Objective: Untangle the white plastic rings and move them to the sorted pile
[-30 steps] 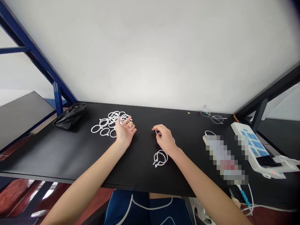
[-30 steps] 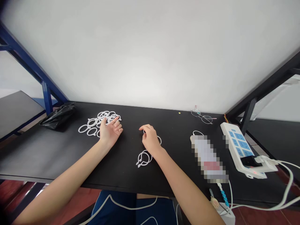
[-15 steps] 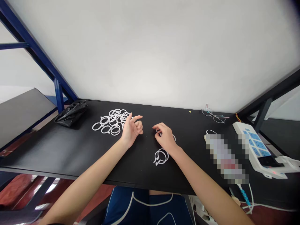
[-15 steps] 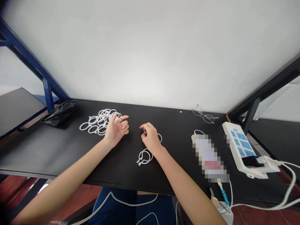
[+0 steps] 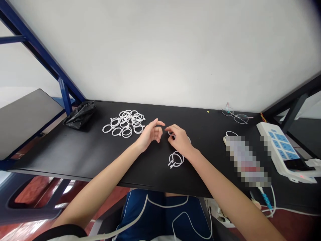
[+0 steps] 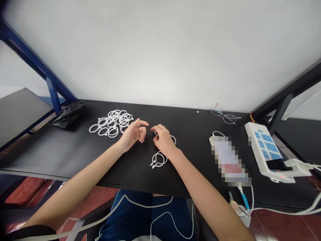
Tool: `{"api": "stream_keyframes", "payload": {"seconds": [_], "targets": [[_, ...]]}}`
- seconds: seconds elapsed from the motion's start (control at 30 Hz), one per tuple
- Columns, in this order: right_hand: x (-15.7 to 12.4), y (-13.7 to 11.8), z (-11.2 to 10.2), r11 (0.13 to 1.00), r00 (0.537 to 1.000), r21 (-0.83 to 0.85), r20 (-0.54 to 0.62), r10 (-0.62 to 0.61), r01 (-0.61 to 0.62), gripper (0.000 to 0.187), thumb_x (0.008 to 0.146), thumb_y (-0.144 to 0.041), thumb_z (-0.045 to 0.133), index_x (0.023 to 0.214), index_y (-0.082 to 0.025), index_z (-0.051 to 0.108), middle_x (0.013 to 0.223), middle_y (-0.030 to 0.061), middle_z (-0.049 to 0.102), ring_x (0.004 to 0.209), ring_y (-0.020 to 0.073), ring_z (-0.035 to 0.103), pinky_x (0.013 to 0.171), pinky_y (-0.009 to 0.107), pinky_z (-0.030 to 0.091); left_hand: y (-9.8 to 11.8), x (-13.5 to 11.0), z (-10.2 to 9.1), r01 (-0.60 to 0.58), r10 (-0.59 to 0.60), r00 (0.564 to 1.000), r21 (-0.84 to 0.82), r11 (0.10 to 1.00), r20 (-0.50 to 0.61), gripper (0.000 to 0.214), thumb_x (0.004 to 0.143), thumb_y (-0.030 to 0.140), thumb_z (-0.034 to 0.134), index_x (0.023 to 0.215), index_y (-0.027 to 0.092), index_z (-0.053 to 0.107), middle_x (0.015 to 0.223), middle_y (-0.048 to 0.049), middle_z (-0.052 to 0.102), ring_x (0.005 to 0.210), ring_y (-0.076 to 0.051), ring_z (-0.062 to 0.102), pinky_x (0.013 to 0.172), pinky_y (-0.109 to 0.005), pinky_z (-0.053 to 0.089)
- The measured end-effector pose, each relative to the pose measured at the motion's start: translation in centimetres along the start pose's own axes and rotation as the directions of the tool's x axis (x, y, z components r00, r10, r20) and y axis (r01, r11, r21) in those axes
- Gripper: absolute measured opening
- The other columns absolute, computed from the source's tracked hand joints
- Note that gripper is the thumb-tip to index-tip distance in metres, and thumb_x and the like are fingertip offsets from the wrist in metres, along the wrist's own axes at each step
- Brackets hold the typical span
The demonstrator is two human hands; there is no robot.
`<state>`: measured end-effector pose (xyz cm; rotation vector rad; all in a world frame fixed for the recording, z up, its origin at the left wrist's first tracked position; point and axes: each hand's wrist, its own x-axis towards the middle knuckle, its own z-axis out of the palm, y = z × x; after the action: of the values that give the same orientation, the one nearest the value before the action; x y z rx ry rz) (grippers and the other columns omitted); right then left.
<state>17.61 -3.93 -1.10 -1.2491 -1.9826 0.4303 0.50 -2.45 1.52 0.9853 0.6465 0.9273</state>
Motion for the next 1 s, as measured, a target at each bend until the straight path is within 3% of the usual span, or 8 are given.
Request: {"api": "stream_keyframes", "payload": {"seconds": [0.4,0.73,0.83,1.0], "targets": [[0.0,-0.4,-0.2,0.998,0.998,0.052,-0.057,-0.020,0.023,0.038,0.069,0.003,0.045,0.092,-0.020,0.065,0.092,0.0047,0.065,0.085,0.0184,0.064,0.075,0.031,0.054,-0.3,-0.2,0.3,0.019,-0.020,1.000,0.099,0.995,0.007,0.037,0.085,0.050,0.055,0.093,0.015,0.062,0.060,0.0002,0.053,0.049,-0.011,0.049,0.047,-0.022,0.045],[0.0,-1.0,-0.5,0.979,0.970,0.197,-0.221,0.101,-0.057,0.020,0.076,-0.009,0.058,0.091,-0.020,0.064,0.089,0.0037,0.072,0.080,0.0176,0.070,0.077,0.034,0.058,-0.9,-0.1,0.4,0.070,-0.061,0.997,0.238,0.969,-0.041,0.034,0.083,0.048,0.061,0.093,0.016,0.062,0.074,-0.0020,0.058,0.054,-0.011,0.057,0.047,-0.021,0.047],[0.0,-1.2,-0.6,0.982,0.965,0.182,-0.247,0.094,-0.049,0.016,0.077,-0.011,0.059,0.089,-0.020,0.064,0.088,0.0037,0.072,0.079,0.0177,0.070,0.077,0.034,0.057,-0.9,-0.2,0.6,0.077,-0.074,0.997,0.294,0.953,-0.024,0.035,0.083,0.050,0.060,0.091,0.016,0.062,0.081,-0.0048,0.060,0.063,-0.014,0.062,0.049,-0.021,0.049],[-0.1,-1.8,-0.9,0.985,0.933,0.175,-0.352,0.073,-0.011,0.007,0.083,-0.017,0.061,0.086,-0.021,0.066,0.083,0.0030,0.070,0.076,0.0176,0.067,0.074,0.033,0.056,-0.8,-0.3,1.0,0.061,-0.068,0.997,0.245,0.968,0.021,0.042,0.083,0.054,0.058,0.099,0.016,0.063,0.097,-0.0123,0.065,0.084,-0.024,0.068,0.052,-0.025,0.053]]}}
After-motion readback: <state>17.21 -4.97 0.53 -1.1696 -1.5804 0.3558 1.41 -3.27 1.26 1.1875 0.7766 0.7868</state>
